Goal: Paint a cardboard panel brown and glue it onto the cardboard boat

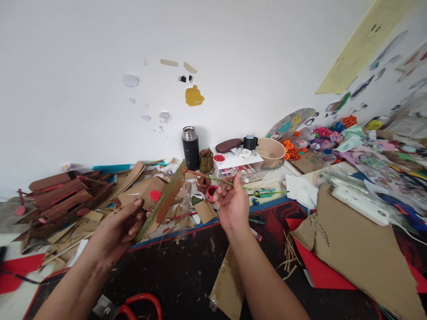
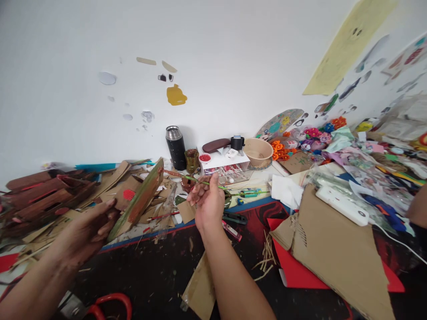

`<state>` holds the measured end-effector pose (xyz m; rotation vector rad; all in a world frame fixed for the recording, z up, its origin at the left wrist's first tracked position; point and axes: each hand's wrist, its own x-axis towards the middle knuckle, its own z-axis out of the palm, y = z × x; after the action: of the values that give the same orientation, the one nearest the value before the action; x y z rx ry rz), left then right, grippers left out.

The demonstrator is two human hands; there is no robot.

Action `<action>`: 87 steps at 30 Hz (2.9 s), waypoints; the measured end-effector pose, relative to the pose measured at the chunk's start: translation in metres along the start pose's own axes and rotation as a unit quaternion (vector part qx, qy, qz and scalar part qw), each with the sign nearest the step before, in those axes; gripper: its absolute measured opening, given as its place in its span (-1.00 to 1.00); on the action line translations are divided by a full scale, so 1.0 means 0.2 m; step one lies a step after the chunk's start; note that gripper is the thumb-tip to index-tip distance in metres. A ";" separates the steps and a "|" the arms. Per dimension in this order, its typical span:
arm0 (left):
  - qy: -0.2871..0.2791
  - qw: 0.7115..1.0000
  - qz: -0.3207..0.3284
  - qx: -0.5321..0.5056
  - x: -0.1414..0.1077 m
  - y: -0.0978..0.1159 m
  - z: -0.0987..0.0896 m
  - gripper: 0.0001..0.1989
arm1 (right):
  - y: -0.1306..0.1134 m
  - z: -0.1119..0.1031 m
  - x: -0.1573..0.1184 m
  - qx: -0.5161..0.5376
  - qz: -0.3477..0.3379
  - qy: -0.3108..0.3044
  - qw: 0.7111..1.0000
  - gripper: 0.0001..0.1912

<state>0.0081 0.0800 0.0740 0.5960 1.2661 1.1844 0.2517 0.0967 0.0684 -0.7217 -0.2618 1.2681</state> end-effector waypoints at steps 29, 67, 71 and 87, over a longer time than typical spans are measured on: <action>0.032 0.999 -0.026 -0.034 -0.01 0.03 0.01 -0.48 | 0.04 -0.01 0.00 -0.033 0.017 -0.012 0.999 -0.40; 0.007 1.000 -0.012 -0.004 -0.01 0.00 0.00 -0.49 | 0.00 0.00 0.01 0.010 0.007 0.008 1.000 -0.53; 0.001 1.000 -0.008 -0.005 -0.01 0.00 0.00 -0.46 | 0.00 0.00 0.00 0.008 -0.004 0.006 1.000 -0.54; 0.006 1.000 -0.002 -0.010 -0.01 -0.01 -0.01 -0.50 | 0.03 -0.01 0.00 0.000 0.004 -0.022 1.000 -0.44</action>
<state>0.0069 0.0772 0.0715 0.5718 1.2628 1.1971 0.2485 0.0961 0.0631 -0.6960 -0.2949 1.2936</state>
